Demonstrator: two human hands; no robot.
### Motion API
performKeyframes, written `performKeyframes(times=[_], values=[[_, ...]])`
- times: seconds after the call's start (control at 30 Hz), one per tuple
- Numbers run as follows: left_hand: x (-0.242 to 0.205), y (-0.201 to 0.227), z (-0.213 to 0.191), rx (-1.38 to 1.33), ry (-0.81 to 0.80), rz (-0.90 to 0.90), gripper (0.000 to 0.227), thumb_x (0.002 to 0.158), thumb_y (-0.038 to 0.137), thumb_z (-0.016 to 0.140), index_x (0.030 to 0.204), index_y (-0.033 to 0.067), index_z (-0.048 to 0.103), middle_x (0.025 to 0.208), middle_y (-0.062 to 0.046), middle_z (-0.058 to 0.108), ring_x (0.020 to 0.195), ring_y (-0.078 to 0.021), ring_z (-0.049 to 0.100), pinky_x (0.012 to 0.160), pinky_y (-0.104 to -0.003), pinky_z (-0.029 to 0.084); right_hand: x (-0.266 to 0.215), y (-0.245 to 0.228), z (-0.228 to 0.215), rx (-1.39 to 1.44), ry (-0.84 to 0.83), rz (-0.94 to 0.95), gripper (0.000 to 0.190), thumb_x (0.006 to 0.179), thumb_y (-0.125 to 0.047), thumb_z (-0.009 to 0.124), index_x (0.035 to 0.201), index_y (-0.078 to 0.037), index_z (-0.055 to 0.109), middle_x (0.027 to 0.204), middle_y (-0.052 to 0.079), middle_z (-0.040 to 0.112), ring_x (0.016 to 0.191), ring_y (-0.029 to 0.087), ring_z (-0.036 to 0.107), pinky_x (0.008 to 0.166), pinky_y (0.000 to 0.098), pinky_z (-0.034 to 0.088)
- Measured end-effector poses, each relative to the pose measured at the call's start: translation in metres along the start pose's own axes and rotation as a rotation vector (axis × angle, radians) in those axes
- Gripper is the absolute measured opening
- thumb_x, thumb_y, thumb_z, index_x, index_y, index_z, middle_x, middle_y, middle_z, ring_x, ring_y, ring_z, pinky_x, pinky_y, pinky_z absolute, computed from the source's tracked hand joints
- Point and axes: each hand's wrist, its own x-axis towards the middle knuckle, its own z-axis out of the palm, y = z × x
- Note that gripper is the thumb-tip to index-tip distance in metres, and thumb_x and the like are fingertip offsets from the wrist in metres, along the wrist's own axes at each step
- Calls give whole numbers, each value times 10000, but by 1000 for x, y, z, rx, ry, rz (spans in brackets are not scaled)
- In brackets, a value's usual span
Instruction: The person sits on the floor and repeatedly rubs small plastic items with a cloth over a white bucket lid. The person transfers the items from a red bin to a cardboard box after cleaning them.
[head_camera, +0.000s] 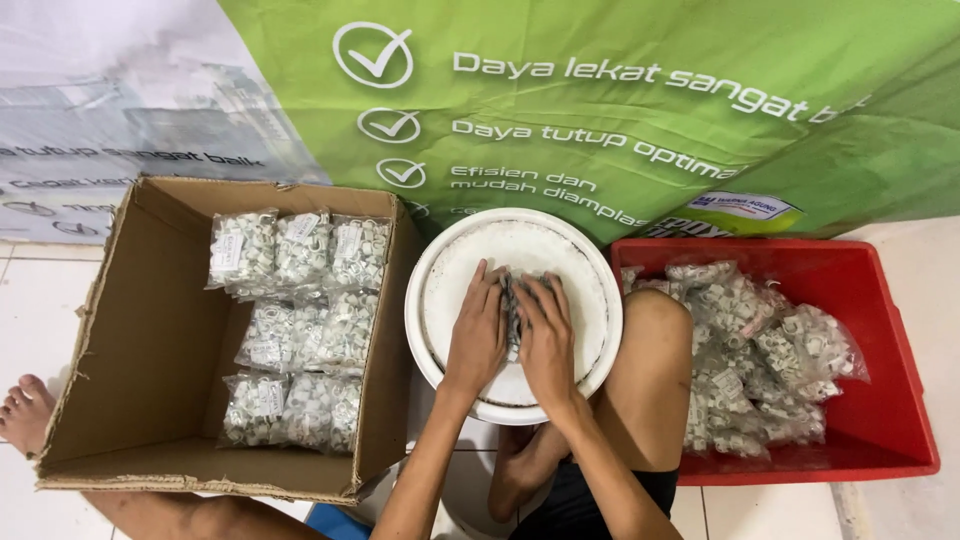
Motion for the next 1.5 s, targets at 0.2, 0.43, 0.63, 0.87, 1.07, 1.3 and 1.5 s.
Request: performKeyframes(times=[0.2,0.43,0.63,0.87,1.07,1.3,1.5], values=[[8,2,2,58,81,-23,384,1179,177,369,1388,-42,605,1479,-226,617,1610,-413,399,1391,-486,277,54,48,31,15,-10,-106,508,891,209,671,1354,19,755,1379,151,696,1455,425,547,1247,533,447],[6,-2,6,136,114,-40,410,1185,228,345,1428,11,595,1472,-182,631,1586,-365,452,1395,-457,258,9,14,-1,1,17,-153,395,989,134,665,1359,19,745,1363,169,677,1448,441,547,1233,537,456],[1,0,7,106,145,-32,383,1187,195,358,1455,52,592,1477,-175,628,1580,-368,460,1386,-452,268,-47,-1,-27,43,12,-103,405,1039,90,602,1414,-1,726,1394,179,689,1413,438,590,1201,564,477],[1,-3,6,68,248,130,406,1190,130,336,1447,-56,589,1521,-253,607,1566,-422,456,1361,-524,321,-72,8,-26,47,-47,-113,403,1117,-24,542,1499,-60,666,1566,109,637,1581,361,468,1314,528,441],[2,-11,8,-4,217,175,407,1180,79,379,1494,-103,563,1547,-247,598,1580,-442,428,1378,-546,305,-46,-3,-19,32,3,-117,413,1138,5,505,1527,-40,634,1614,123,598,1606,398,436,1327,550,427],[3,-6,7,50,201,61,369,1170,106,446,1433,-40,658,1505,-188,658,1558,-414,482,1368,-487,305,6,1,-8,-1,-50,-35,408,1041,73,621,1421,-25,732,1487,132,671,1505,441,496,1244,554,420],[2,-16,20,86,214,58,363,1179,142,435,1413,-26,655,1489,-192,654,1552,-415,484,1360,-517,303,47,29,16,-37,-17,-77,359,1068,54,611,1399,-6,737,1455,129,674,1466,430,528,1217,537,448]])
